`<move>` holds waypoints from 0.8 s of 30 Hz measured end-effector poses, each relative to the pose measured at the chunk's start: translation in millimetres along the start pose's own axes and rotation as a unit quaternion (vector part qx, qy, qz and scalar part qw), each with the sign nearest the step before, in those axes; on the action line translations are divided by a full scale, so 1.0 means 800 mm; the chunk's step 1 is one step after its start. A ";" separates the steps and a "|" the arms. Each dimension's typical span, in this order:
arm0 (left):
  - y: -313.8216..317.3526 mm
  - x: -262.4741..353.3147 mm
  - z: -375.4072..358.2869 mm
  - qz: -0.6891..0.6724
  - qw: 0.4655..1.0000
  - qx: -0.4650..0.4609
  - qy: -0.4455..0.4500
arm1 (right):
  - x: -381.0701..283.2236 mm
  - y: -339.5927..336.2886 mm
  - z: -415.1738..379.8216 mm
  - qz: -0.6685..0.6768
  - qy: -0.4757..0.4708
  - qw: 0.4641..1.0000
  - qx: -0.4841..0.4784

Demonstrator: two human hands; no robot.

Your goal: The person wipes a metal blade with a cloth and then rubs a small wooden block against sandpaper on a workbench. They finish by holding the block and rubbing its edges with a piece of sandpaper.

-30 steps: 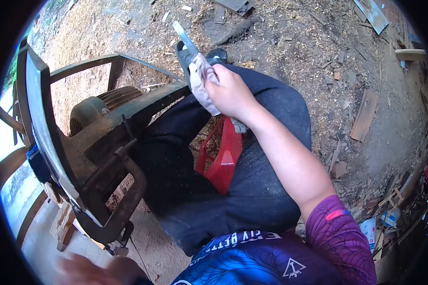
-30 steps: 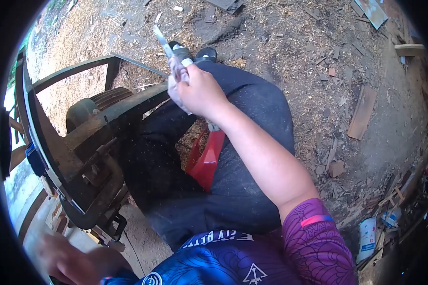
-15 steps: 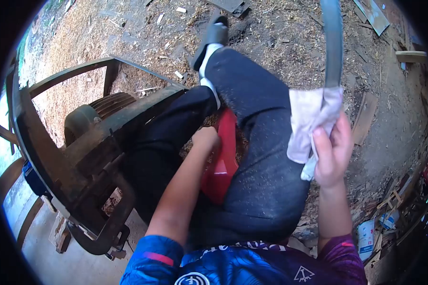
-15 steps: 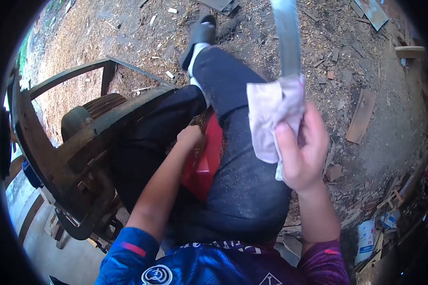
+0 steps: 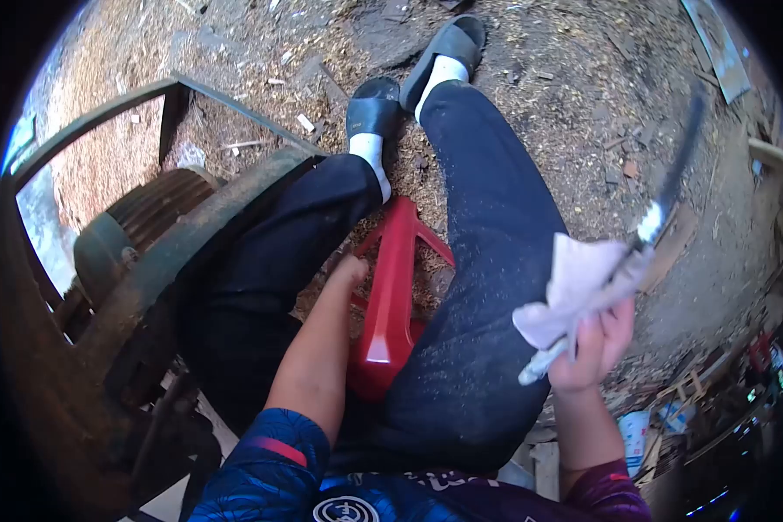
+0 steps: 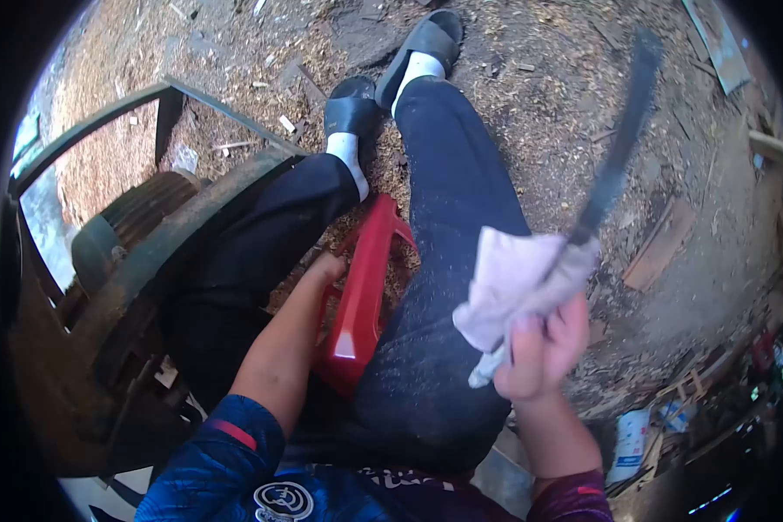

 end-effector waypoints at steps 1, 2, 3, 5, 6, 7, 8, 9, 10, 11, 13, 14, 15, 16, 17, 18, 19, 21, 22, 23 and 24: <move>0.010 0.006 0.006 -0.015 0.999 -0.027 0.012 | 0.009 -0.016 -0.013 -0.019 0.014 0.999 0.039; 0.021 0.017 0.009 -0.030 0.998 -0.055 0.025 | 0.021 -0.044 -0.038 -0.165 0.040 0.983 0.072; 0.013 0.031 -0.004 -0.039 0.997 -0.062 0.019 | 0.012 -0.036 -0.029 -0.166 0.033 0.985 0.021; -0.020 0.063 -0.034 0.035 0.996 -0.082 -0.005 | -0.011 -0.019 -0.018 -0.250 -0.016 0.968 -0.023; 0.024 0.036 0.028 0.042 0.994 -0.095 0.022 | -0.017 -0.021 -0.017 -0.253 -0.010 0.967 -0.022; 0.055 0.010 0.079 0.047 0.994 -0.100 0.023 | -0.020 -0.025 -0.018 -0.283 0.016 0.959 -0.014; 0.082 -0.026 0.124 -0.050 0.993 -0.103 -0.023 | -0.020 -0.030 -0.023 -0.312 0.042 0.949 -0.005; 0.069 -0.023 0.111 -0.148 0.981 -0.103 -0.070 | -0.008 -0.042 -0.034 -0.314 0.048 0.948 -0.002; 0.057 -0.013 0.091 -0.144 0.981 -0.106 -0.070 | -0.004 -0.050 -0.052 -0.349 0.033 0.936 -0.028; 0.052 -0.004 0.089 -0.139 0.981 -0.114 -0.067 | 0.001 -0.056 -0.072 -0.382 0.017 0.922 -0.056; 0.042 0.004 0.089 -0.128 0.981 -0.128 -0.065 | 0.018 -0.092 -0.104 -0.441 -0.018 0.890 -0.114; 0.037 0.004 0.088 -0.123 0.981 -0.135 -0.065 | 0.017 -0.107 -0.139 -0.468 -0.035 0.871 -0.144; 0.036 0.002 0.095 -0.120 0.980 -0.141 -0.065 | 0.008 -0.056 -0.090 -0.494 -0.054 0.850 -0.174; 0.035 0.000 0.102 -0.118 0.980 -0.148 -0.065 | -0.064 -0.018 -0.045 -0.659 -0.176 0.731 -0.013; 0.036 -0.004 0.103 -0.115 0.979 -0.156 -0.066 | -0.088 0.006 -0.021 -0.657 -0.175 0.733 -0.018; 0.038 -0.008 0.101 -0.110 0.978 -0.166 -0.068 | -0.061 0.009 0.006 -0.426 -0.009 0.897 -0.118; 0.044 -0.013 0.099 -0.106 0.976 -0.177 -0.070 | -0.021 0.027 0.004 -0.146 0.163 0.955 -0.202; 0.061 -0.026 0.097 -0.099 0.972 -0.198 -0.072 | -0.009 0.022 0.002 0.007 0.131 0.974 -0.185; 0.068 -0.028 0.096 -0.097 0.971 -0.207 -0.071 | -0.014 0.016 0.004 0.159 0.089 0.971 -0.157; 0.071 -0.025 0.094 -0.095 0.970 -0.215 -0.067 | -0.013 0.020 0.007 0.157 0.090 0.970 -0.160; 0.073 -0.020 0.094 -0.094 0.969 -0.221 -0.062 | -0.010 0.022 0.012 0.209 0.104 0.962 -0.142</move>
Point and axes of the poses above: each hand's wrist, its own z-axis towards the middle knuckle, its own y-axis out of the palm, x = y × z, the point moved 10 cm from there along z, towards the middle knuckle, and after that the axes turned 8 degrees about -x, right-handed, at the moved point
